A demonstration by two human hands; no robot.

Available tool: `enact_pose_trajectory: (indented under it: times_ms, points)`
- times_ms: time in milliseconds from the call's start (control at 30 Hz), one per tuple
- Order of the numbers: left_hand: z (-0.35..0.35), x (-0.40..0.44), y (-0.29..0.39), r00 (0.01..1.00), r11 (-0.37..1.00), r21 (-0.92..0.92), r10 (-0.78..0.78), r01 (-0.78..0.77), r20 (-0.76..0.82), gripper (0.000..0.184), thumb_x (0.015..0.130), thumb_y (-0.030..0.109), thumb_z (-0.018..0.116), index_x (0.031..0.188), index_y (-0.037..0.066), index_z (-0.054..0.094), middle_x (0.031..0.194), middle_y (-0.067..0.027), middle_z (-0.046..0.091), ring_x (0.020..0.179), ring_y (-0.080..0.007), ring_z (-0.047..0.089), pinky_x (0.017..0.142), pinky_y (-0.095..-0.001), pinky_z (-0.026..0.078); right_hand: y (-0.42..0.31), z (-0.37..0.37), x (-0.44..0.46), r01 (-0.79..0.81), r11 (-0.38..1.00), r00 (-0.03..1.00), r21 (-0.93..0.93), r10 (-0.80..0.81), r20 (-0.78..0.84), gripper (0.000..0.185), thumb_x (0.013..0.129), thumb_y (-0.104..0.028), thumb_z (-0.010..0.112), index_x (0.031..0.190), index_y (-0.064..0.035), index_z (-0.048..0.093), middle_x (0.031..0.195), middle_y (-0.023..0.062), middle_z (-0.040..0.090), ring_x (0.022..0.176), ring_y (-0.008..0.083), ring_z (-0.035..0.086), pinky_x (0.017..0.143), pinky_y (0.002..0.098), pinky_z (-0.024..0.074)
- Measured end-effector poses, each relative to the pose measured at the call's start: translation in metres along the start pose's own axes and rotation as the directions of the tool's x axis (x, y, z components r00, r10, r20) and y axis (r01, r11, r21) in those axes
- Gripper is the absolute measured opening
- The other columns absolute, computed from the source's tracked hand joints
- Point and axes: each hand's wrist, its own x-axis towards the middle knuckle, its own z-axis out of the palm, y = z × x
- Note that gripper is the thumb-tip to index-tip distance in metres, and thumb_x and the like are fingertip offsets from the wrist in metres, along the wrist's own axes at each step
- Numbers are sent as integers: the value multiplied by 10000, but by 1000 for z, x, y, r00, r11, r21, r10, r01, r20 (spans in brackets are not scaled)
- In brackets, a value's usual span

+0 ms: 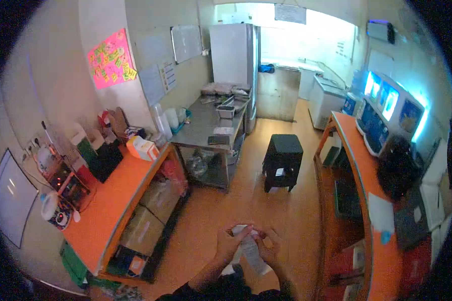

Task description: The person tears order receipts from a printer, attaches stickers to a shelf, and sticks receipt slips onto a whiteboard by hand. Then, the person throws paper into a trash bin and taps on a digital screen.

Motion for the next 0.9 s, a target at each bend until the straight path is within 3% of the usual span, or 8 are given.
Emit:
enact_pose_trajectory:
  times_ms: [100, 300, 500, 600, 667, 700, 767, 900]
  points:
    - [7, 85, -34, 997, 978, -196, -73, 68, -17, 118, 849, 82, 682, 951, 28, 705, 949, -50, 692, 883, -123, 634, 763, -255, 507, 39, 12, 70, -5, 1000, 1000, 21, 5, 27, 191, 795, -83, 713, 980, -53, 674, 821, 125, 656, 733, 250, 642, 668, 361, 509]
    - [17, 291, -90, 996, 980, -189, 77, -68, 45, 99, 842, 64, 679, 931, 29, 703, 906, -51, 692, 843, -129, 639, 751, -261, 509, 130, 43, 217, 135, 988, 982, -73, -143, -124, 153, 804, -65, 703, 956, -61, 691, 839, 118, 652, 724, 242, 621, 645, 345, 499]
    - [49, 422, 2, 996, 996, -38, -76, 78, 53, 111, 846, 78, 677, 949, 53, 711, 894, -38, 687, 814, -120, 629, 730, -249, 500, 177, 63, 351, 239, 953, 907, -189, -288, -308, 126, 804, -46, 698, 927, -69, 707, 847, 111, 631, 739, 246, 590, 639, 332, 486]
    - [47, 481, 18, 988, 991, -115, -50, 67, 145, 140, 852, 91, 671, 985, 66, 707, 927, -30, 683, 791, -112, 615, 711, -247, 492, 198, 71, 408, -255, 887, 880, 384, 377, -288, 120, 754, -98, 754, 846, -99, 677, 810, 119, 606, 717, 248, 585, 625, 342, 497]
    - [33, 533, 11, 981, 982, -84, -156, 166, 119, 157, 858, 89, 663, 1009, 70, 700, 949, -33, 677, 797, -116, 611, 712, -249, 492, 233, 74, 451, 264, 948, 925, -178, -301, -232, 186, 732, -67, 758, 908, -63, 698, 898, 114, 541, 847, 256, 543, 727, 335, 458]
    - [24, 558, 6, 960, 961, -66, -262, 269, 97, 174, 864, 87, 654, 1033, 73, 693, 971, -35, 671, 802, -121, 608, 713, -251, 491, 241, 79, 472, 274, 947, 925, -166, -307, -223, 186, 732, -67, 758, 908, -63, 698, 898, 114, 541, 847, 256, 543, 727, 335, 458]
    - [6, 603, -1, 976, 978, -71, -201, 196, -77, 191, 866, 83, 648, 1053, 75, 685, 992, -39, 662, 817, -128, 606, 721, -254, 492, 254, 82, 519, 253, 963, 967, 95, -253, -14, 192, 740, -122, 759, 902, -54, 681, 955, 109, 518, 915, 240, 523, 765, 326, 438]
    - [-55, 679, 8, 840, 980, -50, 137, -191, -526, 221, 863, 59, 626, 1082, 44, 656, 1045, -39, 638, 867, -140, 603, 745, -261, 499, 317, 92, 644, 167, 794, 982, 584, -187, -26, 315, 814, -191, 700, 1077, -40, 612, 1102, 122, 522, 961, 206, 526, 791, 302, 434]
